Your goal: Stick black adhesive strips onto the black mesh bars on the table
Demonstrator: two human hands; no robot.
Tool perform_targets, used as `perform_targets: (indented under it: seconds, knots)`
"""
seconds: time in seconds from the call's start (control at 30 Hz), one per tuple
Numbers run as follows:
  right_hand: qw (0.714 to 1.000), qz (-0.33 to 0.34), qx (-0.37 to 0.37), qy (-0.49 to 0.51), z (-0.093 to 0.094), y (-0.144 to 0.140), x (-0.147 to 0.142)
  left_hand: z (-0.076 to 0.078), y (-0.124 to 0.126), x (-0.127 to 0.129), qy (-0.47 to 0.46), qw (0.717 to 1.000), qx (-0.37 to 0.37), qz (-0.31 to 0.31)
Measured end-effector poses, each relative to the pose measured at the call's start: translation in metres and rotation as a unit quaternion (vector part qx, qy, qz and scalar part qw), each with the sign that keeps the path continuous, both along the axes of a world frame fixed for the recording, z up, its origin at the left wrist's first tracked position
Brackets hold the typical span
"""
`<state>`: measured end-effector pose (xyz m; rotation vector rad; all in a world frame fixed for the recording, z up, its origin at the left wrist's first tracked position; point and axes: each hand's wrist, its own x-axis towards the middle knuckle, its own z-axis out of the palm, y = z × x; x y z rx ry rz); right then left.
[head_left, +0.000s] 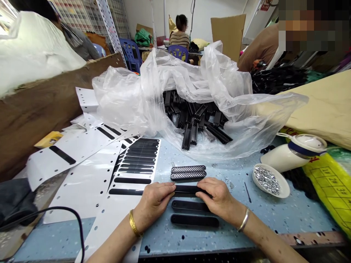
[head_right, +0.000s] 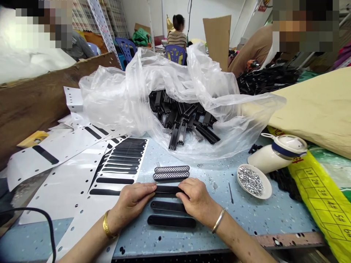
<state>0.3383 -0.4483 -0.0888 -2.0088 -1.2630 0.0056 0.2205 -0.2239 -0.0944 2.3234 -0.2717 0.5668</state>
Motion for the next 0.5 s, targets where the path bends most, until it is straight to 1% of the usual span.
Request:
perform_targets:
  seconds: [0.07,0.13,0.23,0.3,0.37,0.5]
  knots:
    - [1.000,0.001,0.002,-0.004,-0.001,0.000,0.000,0.001,0.000,0.000,0.009,1.000,-0.021,-0.003]
    - [1.000,-0.001,0.002,-0.007,-0.001,0.001,0.000,0.004,0.000,0.000,0.044,0.998,-0.047,0.012]
    - [1.000,-0.001,0.001,-0.006,-0.001,0.001,0.000,0.011,0.000,0.000,0.119,0.986,-0.096,0.068]
    - [1.000,0.000,0.002,-0.004,-0.001,0.000,0.000,0.015,0.001,-0.001,0.149,0.975,-0.130,0.099]
    - [1.000,0.001,-0.001,0.001,0.000,0.000,0.000,0.016,0.002,0.000,0.164,0.971,-0.146,0.096]
    - [1.000,0.003,0.003,0.011,0.001,-0.001,-0.001,0.013,0.002,0.001,0.162,0.977,-0.127,0.054]
